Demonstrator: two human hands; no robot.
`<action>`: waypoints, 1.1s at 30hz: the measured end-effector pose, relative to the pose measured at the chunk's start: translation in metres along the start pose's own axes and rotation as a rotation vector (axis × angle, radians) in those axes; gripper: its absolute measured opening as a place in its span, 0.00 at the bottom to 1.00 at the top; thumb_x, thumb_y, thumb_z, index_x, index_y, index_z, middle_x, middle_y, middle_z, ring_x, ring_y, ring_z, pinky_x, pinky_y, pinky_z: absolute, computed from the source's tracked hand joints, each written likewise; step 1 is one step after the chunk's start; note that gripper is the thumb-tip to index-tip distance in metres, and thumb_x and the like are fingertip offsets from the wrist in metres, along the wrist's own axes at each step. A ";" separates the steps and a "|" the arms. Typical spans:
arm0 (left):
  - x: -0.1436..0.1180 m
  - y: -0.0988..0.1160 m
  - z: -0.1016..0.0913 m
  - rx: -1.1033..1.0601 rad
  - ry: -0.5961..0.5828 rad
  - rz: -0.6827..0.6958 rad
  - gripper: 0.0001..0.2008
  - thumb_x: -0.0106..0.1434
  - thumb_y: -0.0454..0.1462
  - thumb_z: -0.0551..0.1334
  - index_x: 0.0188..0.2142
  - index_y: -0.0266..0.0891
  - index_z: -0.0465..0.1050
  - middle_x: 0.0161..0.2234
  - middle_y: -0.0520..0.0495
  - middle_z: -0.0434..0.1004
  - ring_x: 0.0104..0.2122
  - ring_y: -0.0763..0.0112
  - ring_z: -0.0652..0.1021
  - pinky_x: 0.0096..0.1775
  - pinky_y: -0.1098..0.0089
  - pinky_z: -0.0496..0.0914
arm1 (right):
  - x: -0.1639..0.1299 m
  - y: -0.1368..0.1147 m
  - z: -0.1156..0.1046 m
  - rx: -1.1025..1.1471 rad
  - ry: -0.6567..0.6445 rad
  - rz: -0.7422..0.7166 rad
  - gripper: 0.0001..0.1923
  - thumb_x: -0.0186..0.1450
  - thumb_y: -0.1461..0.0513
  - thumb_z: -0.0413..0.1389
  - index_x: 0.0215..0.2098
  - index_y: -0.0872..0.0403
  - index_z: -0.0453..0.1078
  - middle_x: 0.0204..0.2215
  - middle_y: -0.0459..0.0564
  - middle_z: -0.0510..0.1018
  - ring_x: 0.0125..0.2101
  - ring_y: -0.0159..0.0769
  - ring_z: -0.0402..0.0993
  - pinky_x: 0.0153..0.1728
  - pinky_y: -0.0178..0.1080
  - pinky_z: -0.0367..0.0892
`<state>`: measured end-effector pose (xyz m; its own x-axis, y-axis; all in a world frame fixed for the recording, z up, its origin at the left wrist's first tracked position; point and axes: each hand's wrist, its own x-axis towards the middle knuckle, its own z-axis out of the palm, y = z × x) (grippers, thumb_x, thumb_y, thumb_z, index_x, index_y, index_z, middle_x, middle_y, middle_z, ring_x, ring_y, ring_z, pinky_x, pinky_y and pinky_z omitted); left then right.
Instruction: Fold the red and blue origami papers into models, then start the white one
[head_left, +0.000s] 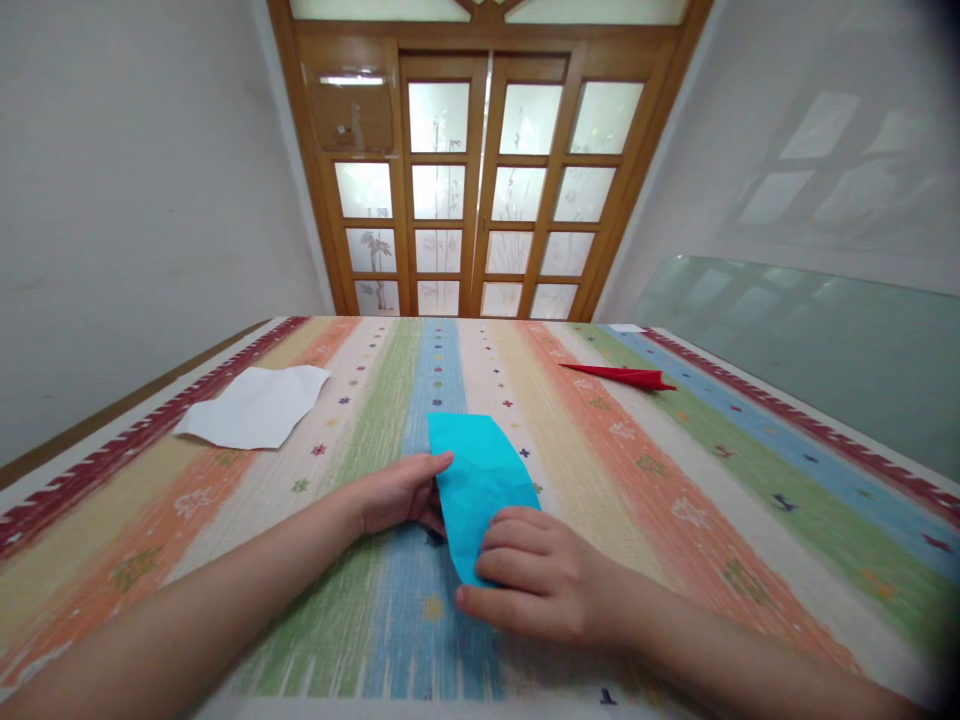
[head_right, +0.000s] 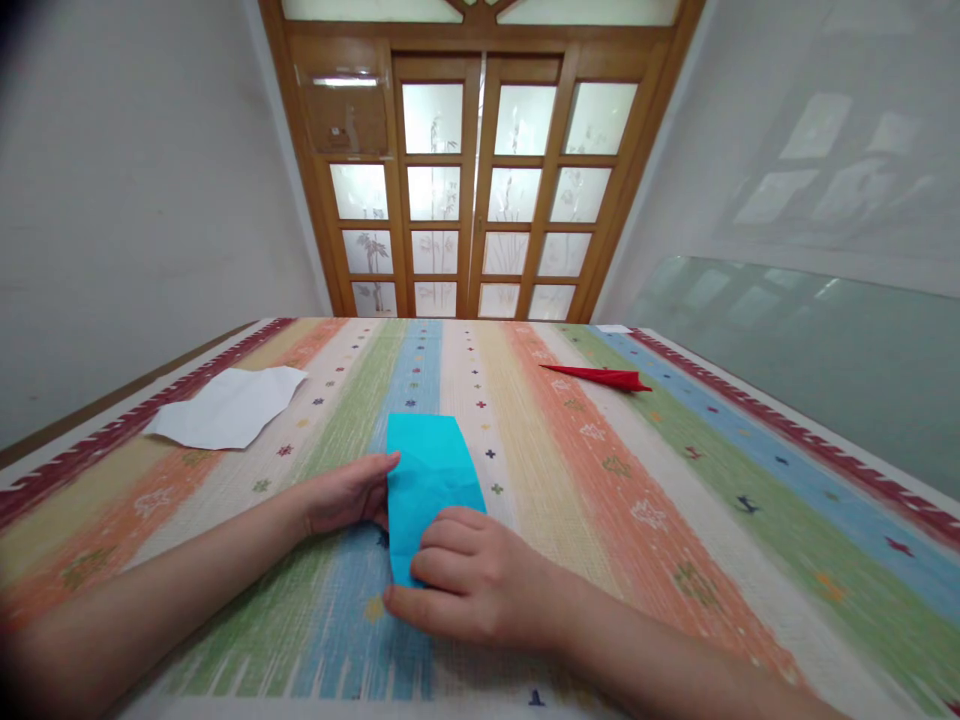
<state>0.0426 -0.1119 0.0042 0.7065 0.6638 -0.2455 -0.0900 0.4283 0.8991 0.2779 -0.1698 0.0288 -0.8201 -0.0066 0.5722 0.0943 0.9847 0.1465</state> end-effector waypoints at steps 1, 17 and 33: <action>0.000 -0.002 0.004 0.024 0.034 -0.007 0.28 0.58 0.55 0.67 0.44 0.33 0.75 0.36 0.40 0.80 0.31 0.64 0.80 0.32 0.67 0.74 | 0.002 -0.004 0.003 0.018 -0.040 -0.004 0.11 0.68 0.66 0.57 0.49 0.55 0.73 0.30 0.48 0.79 0.34 0.37 0.73 0.40 0.43 0.69; -0.004 0.001 0.001 0.250 -0.097 -0.045 0.25 0.53 0.43 0.74 0.49 0.38 0.77 0.47 0.40 0.81 0.46 0.58 0.79 0.52 0.58 0.71 | -0.030 0.035 0.020 0.668 0.487 1.188 0.25 0.69 0.51 0.55 0.63 0.42 0.61 0.62 0.53 0.67 0.61 0.49 0.62 0.58 0.53 0.63; -0.010 0.012 -0.021 0.225 0.009 -0.250 0.21 0.52 0.49 0.73 0.36 0.34 0.80 0.34 0.42 0.82 0.28 0.68 0.79 0.32 0.70 0.74 | -0.038 0.051 0.026 1.333 0.315 1.352 0.18 0.56 0.56 0.69 0.42 0.50 0.72 0.38 0.49 0.80 0.32 0.36 0.76 0.31 0.37 0.69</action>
<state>0.0196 -0.1005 0.0101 0.6807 0.5610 -0.4711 0.2432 0.4335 0.8677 0.2995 -0.1152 -0.0067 -0.4523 0.8845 -0.1145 -0.0683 -0.1624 -0.9844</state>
